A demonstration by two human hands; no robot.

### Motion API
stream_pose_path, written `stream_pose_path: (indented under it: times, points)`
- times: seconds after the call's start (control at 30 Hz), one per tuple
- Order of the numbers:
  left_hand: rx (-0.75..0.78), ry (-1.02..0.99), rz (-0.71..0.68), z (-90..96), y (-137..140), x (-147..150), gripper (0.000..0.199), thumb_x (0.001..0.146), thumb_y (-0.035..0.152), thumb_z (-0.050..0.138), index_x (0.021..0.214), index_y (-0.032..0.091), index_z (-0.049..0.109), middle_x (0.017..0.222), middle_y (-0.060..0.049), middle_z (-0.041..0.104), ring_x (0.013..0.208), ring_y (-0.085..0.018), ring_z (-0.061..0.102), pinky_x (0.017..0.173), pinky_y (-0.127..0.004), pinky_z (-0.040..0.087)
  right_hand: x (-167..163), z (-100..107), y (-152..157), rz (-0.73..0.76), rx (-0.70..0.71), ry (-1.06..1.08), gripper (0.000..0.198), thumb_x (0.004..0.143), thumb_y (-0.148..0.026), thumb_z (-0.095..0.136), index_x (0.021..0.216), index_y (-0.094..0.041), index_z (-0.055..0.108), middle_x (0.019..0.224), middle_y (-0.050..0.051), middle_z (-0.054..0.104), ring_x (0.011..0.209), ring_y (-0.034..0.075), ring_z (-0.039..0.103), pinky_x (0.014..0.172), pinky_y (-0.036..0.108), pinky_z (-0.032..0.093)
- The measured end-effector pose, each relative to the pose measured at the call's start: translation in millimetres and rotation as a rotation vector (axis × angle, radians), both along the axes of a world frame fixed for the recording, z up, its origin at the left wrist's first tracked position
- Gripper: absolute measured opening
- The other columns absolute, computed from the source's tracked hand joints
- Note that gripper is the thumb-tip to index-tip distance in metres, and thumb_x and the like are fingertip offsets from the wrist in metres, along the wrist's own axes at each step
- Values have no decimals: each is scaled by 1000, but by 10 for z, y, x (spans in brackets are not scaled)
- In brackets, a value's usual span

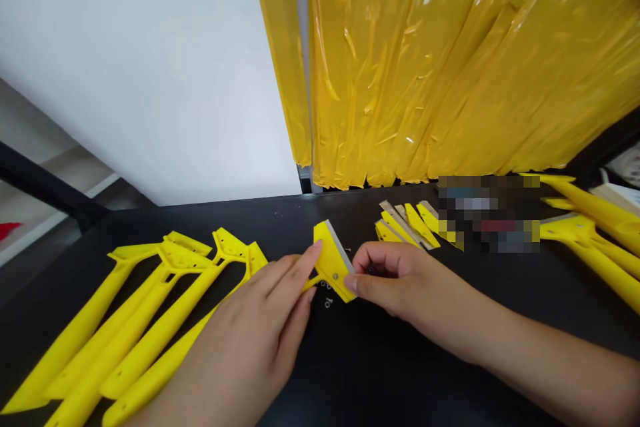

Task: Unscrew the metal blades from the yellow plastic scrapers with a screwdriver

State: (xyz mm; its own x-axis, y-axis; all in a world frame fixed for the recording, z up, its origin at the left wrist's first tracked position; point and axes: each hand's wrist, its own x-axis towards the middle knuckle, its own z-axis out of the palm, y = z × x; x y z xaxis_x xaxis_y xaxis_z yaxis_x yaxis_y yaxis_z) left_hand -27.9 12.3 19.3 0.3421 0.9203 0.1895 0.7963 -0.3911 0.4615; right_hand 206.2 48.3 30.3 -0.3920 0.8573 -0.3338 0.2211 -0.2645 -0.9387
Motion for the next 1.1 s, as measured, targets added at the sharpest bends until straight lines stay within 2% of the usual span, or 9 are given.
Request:
stream_pose_path:
  times: [0.17, 0.33, 0.4, 0.5, 0.57, 0.67, 0.8, 0.97, 1.1]
  points:
    - [40, 97, 66, -11, -7, -9, 62, 105, 41, 59, 163, 24, 47, 125, -17, 79, 106, -37, 77, 94, -47, 59, 29, -145, 66, 1, -274, 355, 41, 82, -47, 87, 84, -21, 56, 57, -13, 35, 51, 7, 18, 50, 25, 14]
    - [85, 166, 26, -39, 17, -3, 53, 106, 37, 59, 157, 25, 52, 116, -15, 82, 97, -35, 80, 85, -46, 63, 97, -134, 139, 5, -273, 434, 41, 86, -45, 83, 81, -21, 51, 63, -11, 35, 52, 6, 17, 51, 26, 11]
    - [126, 160, -47, -70, 31, -11, 44, 107, 29, 56, 151, 28, 57, 122, -11, 81, 102, -32, 80, 89, -45, 64, 194, -63, 210, -40, -170, 349, 38, 85, -44, 84, 81, -21, 54, 64, -11, 38, 52, 6, 20, 50, 27, 11]
    - [213, 165, -149, -131, 42, -36, 43, 105, 16, 51, 144, 28, 61, 138, -11, 76, 118, -30, 77, 97, -47, 65, 410, 57, 366, -69, 75, 12, 35, 84, -50, 82, 84, -20, 64, 61, -9, 40, 53, 8, 26, 49, 27, 17]
    - [252, 191, -180, -163, 41, -50, 44, 103, 12, 50, 142, 27, 63, 143, -14, 74, 120, -30, 77, 97, -49, 66, 569, 113, 479, -47, 165, -184, 38, 86, -57, 77, 84, -21, 66, 60, -7, 41, 54, 9, 29, 50, 27, 21]
    - [277, 215, -202, -180, 37, -54, 45, 101, 10, 49, 140, 25, 66, 143, -17, 73, 118, -32, 78, 94, -50, 68, 795, 157, 614, -40, 187, -327, 41, 83, -60, 79, 85, -21, 67, 61, -7, 43, 53, 9, 28, 50, 28, 19]
    - [257, 236, -183, -169, 27, -42, 46, 101, 10, 48, 139, 27, 68, 144, -17, 71, 111, -33, 81, 91, -52, 69, 1063, 189, 700, 12, 137, -450, 44, 79, -64, 81, 82, -22, 66, 57, -7, 39, 50, 10, 27, 49, 29, 16]
    - [251, 112, -169, -169, -3, -47, 44, 102, 11, 48, 139, 29, 65, 142, -12, 73, 119, -28, 78, 98, -44, 66, 1292, 115, 761, 59, 105, -591, 50, 81, -71, 74, 76, -22, 62, 56, -7, 37, 49, 10, 27, 49, 30, 17]
    - [195, 87, -156, -163, -15, -39, 45, 104, 13, 46, 141, 34, 62, 151, -9, 65, 125, -26, 74, 102, -41, 63, 1317, 106, 798, 53, 162, -801, 47, 76, -66, 81, 74, -20, 69, 58, -3, 50, 52, 13, 40, 52, 30, 27]
